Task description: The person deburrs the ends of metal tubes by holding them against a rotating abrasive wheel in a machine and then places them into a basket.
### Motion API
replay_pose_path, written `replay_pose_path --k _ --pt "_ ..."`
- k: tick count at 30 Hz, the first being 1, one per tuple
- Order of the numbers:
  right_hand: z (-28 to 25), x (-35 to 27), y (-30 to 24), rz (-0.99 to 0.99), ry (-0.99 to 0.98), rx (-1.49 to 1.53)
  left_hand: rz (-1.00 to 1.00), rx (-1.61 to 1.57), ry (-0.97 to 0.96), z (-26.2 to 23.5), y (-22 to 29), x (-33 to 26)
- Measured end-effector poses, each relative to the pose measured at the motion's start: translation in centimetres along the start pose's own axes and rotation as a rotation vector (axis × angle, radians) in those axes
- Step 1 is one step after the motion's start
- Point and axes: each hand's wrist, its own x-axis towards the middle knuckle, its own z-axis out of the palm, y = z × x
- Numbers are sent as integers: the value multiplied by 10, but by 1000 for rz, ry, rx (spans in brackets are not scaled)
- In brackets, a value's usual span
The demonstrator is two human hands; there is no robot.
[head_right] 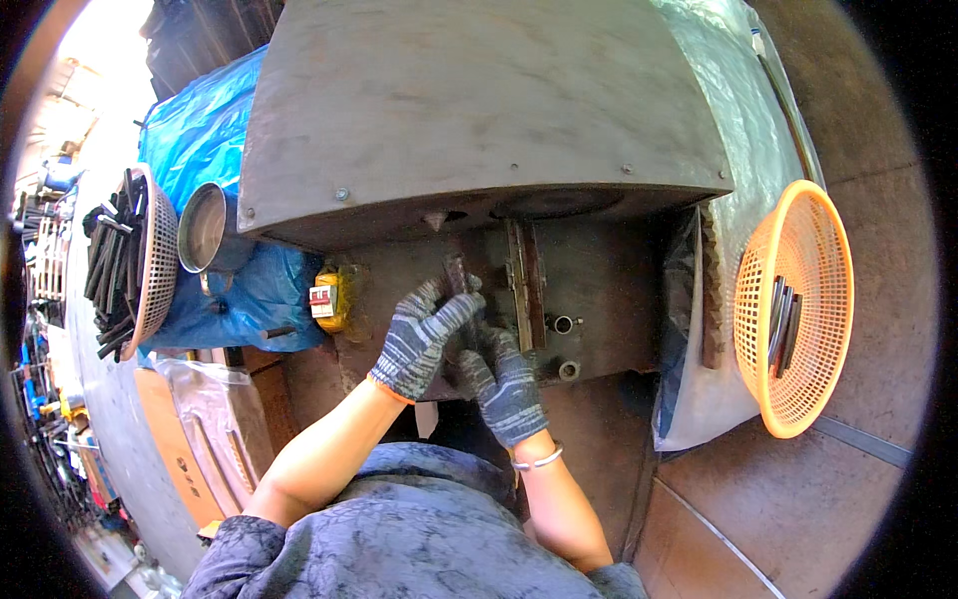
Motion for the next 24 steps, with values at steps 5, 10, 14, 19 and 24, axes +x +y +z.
replay_pose_path --k 5,10,14,19,24 --pt "17 7 18 -84 33 -104 -45 -73 -4 -28 -27 18" --pt "26 16 28 -79 64 -231 -133 -213 17 -33 -29 23" --pt "33 25 27 -84 111 -223 -67 -95 28 -37 -22 31" --pt "34 36 9 -18 44 -250 -39 -51 53 -40 -21 44" --pt "34 37 1 3 58 -300 -54 -84 45 -43 -26 46"
